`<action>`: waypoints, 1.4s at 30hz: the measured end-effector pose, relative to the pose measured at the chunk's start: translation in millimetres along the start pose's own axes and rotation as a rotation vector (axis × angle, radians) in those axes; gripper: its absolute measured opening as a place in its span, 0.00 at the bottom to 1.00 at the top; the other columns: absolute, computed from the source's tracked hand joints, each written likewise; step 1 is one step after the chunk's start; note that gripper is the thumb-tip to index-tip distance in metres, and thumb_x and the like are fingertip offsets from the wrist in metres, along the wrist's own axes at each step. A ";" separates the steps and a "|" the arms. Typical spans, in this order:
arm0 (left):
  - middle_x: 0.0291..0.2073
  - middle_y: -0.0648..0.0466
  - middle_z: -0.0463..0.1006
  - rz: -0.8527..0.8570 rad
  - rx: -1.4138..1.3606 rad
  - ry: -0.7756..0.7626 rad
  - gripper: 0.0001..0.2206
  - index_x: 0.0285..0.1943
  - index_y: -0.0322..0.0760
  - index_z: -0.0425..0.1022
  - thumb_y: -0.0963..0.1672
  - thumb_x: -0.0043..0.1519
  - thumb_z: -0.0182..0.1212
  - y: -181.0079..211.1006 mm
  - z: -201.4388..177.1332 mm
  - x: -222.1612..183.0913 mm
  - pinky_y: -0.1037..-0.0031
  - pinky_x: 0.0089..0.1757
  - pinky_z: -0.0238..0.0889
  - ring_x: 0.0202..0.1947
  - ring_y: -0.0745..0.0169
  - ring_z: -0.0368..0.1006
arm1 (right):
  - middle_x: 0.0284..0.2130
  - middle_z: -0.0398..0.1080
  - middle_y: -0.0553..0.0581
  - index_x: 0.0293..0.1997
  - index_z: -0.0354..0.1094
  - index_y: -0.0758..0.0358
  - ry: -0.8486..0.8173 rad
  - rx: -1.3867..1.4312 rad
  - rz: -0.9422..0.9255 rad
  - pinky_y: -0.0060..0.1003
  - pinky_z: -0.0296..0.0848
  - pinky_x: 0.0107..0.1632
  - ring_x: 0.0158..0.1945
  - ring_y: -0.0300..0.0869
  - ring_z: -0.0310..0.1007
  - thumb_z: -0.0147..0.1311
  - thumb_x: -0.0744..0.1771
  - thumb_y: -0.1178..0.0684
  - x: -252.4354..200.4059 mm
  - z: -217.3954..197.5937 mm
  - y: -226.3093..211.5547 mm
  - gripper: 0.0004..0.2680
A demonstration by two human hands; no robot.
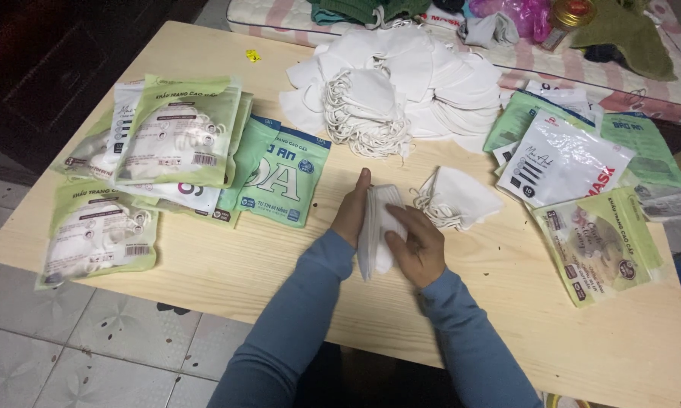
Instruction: Sorting and stacking individual face masks and their retail packaging on a work surface.
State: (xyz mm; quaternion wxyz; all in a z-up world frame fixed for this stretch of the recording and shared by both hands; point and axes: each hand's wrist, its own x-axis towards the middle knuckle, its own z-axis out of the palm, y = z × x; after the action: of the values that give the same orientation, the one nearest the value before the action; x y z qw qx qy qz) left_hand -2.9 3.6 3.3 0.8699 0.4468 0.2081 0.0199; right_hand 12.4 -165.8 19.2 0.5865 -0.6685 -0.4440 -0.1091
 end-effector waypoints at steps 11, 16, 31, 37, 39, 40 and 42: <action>0.52 0.40 0.74 0.013 0.002 -0.032 0.37 0.66 0.28 0.68 0.63 0.67 0.47 -9.5 -8.0 11.2 0.61 0.54 0.65 0.54 0.47 0.72 | 0.49 0.74 0.69 0.59 0.71 0.70 0.006 0.031 -0.061 0.54 0.71 0.55 0.56 0.61 0.74 0.59 0.66 0.60 3.8 0.8 -0.6 0.14; 0.51 0.41 0.73 0.010 0.019 -0.002 0.38 0.67 0.28 0.66 0.64 0.66 0.49 2.1 3.1 -1.9 0.63 0.50 0.67 0.53 0.47 0.72 | 0.57 0.69 0.73 0.62 0.69 0.70 0.016 -0.081 -0.101 0.57 0.67 0.61 0.61 0.65 0.69 0.55 0.67 0.60 0.5 0.6 4.1 0.15; 0.55 0.40 0.71 0.012 0.114 0.050 0.41 0.70 0.28 0.62 0.65 0.64 0.48 18.9 17.1 -22.8 0.61 0.53 0.64 0.56 0.47 0.70 | 0.63 0.62 0.65 0.51 0.76 0.56 0.011 -0.068 0.008 0.46 0.71 0.55 0.48 0.48 0.77 0.66 0.64 0.53 -0.8 4.4 2.6 0.12; 0.57 0.39 0.71 0.015 0.100 0.028 0.40 0.72 0.29 0.61 0.64 0.65 0.46 26.3 22.8 -29.0 0.59 0.53 0.64 0.57 0.45 0.69 | 0.59 0.64 0.72 0.58 0.71 0.62 0.002 -0.118 0.044 0.55 0.71 0.55 0.55 0.64 0.74 0.61 0.65 0.55 1.1 -1.4 2.8 0.15; 0.65 0.37 0.66 0.001 0.160 0.068 0.41 0.74 0.29 0.58 0.64 0.65 0.42 44.0 37.7 -54.0 0.56 0.60 0.58 0.65 0.41 0.63 | 0.62 0.63 0.70 0.60 0.71 0.60 0.009 -0.115 0.003 0.56 0.66 0.62 0.63 0.63 0.68 0.53 0.68 0.56 -0.6 -1.3 6.9 0.13; 0.65 0.37 0.66 0.000 0.160 0.068 0.41 0.74 0.29 0.58 0.64 0.65 0.42 43.7 37.7 -54.5 0.56 0.60 0.58 0.65 0.41 0.63 | 0.62 0.63 0.70 0.60 0.71 0.60 0.009 -0.115 0.003 0.56 0.66 0.62 0.63 0.63 0.68 0.53 0.68 0.56 -1.0 -0.1 7.6 0.13; 0.66 0.36 0.65 0.014 0.210 0.071 0.41 0.74 0.29 0.57 0.64 0.65 0.41 43.3 37.7 -55.1 0.55 0.61 0.57 0.67 0.41 0.61 | 0.62 0.62 0.68 0.54 0.75 0.61 0.005 -0.033 0.044 0.57 0.64 0.64 0.65 0.62 0.65 0.52 0.68 0.59 -1.8 2.1 9.2 0.10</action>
State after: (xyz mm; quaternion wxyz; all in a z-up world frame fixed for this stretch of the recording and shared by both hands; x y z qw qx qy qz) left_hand -32.3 -11.6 75.7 0.8102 0.5360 0.2366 0.0201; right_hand 17.2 -164.0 11.1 0.5787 -0.6874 -0.4260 -0.1052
